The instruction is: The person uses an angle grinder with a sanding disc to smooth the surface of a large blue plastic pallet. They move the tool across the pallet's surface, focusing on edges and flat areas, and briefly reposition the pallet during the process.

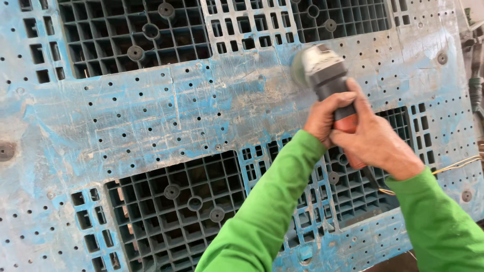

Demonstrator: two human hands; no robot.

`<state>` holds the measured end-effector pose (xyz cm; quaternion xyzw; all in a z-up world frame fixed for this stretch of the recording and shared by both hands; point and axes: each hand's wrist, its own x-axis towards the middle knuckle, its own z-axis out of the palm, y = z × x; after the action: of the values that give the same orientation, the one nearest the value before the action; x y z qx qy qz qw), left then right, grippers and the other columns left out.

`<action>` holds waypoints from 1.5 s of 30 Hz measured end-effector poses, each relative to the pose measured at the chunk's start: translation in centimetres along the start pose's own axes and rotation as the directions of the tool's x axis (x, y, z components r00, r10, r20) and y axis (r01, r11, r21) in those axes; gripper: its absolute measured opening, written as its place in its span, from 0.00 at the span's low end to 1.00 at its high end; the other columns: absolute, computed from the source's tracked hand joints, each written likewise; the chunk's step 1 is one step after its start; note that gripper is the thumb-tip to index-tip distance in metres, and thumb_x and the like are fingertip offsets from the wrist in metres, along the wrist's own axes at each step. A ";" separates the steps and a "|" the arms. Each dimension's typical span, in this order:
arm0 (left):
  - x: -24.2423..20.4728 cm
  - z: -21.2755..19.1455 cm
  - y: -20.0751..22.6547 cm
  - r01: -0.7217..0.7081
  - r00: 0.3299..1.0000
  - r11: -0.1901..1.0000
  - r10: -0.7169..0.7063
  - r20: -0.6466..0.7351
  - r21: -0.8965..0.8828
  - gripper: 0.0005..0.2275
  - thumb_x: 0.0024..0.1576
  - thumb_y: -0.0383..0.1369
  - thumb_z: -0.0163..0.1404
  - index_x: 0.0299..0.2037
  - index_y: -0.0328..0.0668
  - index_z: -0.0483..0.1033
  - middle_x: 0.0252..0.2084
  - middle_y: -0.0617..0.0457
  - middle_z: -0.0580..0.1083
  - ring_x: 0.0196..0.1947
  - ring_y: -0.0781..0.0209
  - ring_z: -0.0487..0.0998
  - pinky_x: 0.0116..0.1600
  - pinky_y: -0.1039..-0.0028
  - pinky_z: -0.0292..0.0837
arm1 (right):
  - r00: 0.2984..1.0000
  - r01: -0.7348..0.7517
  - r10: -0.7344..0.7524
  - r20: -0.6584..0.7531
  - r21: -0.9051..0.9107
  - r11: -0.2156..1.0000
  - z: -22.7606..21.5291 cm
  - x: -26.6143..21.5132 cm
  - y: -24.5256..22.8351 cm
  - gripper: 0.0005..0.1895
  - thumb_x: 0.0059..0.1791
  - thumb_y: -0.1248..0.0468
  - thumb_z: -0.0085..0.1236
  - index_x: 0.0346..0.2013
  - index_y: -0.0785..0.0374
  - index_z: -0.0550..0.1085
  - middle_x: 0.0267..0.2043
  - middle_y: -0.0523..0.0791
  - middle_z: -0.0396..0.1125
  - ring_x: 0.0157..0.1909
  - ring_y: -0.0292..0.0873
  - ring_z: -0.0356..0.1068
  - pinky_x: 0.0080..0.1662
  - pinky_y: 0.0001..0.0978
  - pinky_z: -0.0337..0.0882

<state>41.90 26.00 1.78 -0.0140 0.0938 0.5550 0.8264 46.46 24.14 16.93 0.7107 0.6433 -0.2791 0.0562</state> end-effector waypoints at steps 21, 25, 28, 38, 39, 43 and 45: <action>0.0 0.2 -2.3 0.027 0.998 1.000 -0.027 0.060 -0.007 0.18 0.59 0.37 0.58 0.52 0.31 0.72 0.43 0.41 0.76 0.38 0.51 0.80 0.48 0.61 0.79 | 0.996 -0.086 0.086 0.004 0.037 0.996 -0.8 -1.9 0.8 0.58 0.42 0.60 0.58 0.81 0.44 0.39 0.40 0.63 0.72 0.39 0.62 0.76 0.43 0.51 0.75; -2.1 0.8 -3.5 0.059 0.998 0.998 -0.060 0.018 0.015 0.18 0.59 0.37 0.58 0.52 0.31 0.72 0.44 0.42 0.76 0.41 0.52 0.80 0.49 0.61 0.78 | 0.996 -0.093 0.094 -0.006 0.047 0.995 -0.4 -3.1 2.2 0.58 0.42 0.56 0.61 0.80 0.46 0.38 0.41 0.63 0.73 0.42 0.60 0.77 0.46 0.48 0.75; -6.2 0.0 -2.4 0.006 1.000 1.000 -0.006 -0.003 -0.028 0.17 0.57 0.35 0.57 0.52 0.31 0.72 0.46 0.40 0.77 0.46 0.51 0.81 0.54 0.61 0.79 | 0.997 0.063 -0.065 0.034 0.049 0.997 1.6 -4.5 2.3 0.56 0.39 0.58 0.60 0.77 0.51 0.42 0.46 0.63 0.71 0.45 0.60 0.77 0.47 0.46 0.75; -10.7 -0.9 2.8 -0.033 0.999 0.999 0.033 0.007 -0.014 0.19 0.58 0.40 0.53 0.51 0.30 0.75 0.51 0.39 0.77 0.53 0.48 0.78 0.63 0.58 0.72 | 0.925 0.360 -0.357 0.132 0.001 0.933 3.0 -4.7 -0.2 0.52 0.43 0.58 0.58 0.78 0.50 0.43 0.44 0.59 0.69 0.35 0.63 0.72 0.35 0.52 0.72; -9.7 -1.1 2.5 -0.030 1.000 0.998 0.030 -0.002 -0.062 0.18 0.58 0.39 0.53 0.51 0.32 0.75 0.51 0.39 0.77 0.53 0.48 0.78 0.64 0.58 0.73 | 0.923 0.375 -0.376 0.085 0.028 0.927 2.7 -4.3 0.4 0.53 0.42 0.58 0.58 0.78 0.52 0.43 0.40 0.58 0.70 0.36 0.63 0.72 0.36 0.52 0.72; -5.3 -1.7 -0.7 0.097 0.992 0.995 -0.094 0.080 -0.032 0.19 0.59 0.40 0.53 0.51 0.30 0.75 0.51 0.39 0.78 0.51 0.49 0.79 0.62 0.59 0.74 | 0.956 0.292 -0.292 -0.017 0.072 0.954 1.1 -3.6 2.7 0.54 0.40 0.58 0.61 0.76 0.53 0.45 0.37 0.58 0.70 0.35 0.61 0.73 0.37 0.49 0.74; -3.3 -1.4 -3.2 0.104 0.990 0.995 -0.104 0.095 0.009 0.19 0.59 0.41 0.53 0.50 0.29 0.75 0.50 0.40 0.78 0.51 0.50 0.79 0.61 0.60 0.75 | 0.955 0.292 -0.288 -0.066 0.047 0.955 0.1 -3.6 4.0 0.53 0.40 0.59 0.60 0.77 0.55 0.45 0.36 0.56 0.70 0.33 0.58 0.72 0.36 0.48 0.74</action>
<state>43.42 21.59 0.72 0.0091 0.0544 0.5110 0.8578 50.19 20.27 17.45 0.6178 0.7339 -0.2813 -0.0243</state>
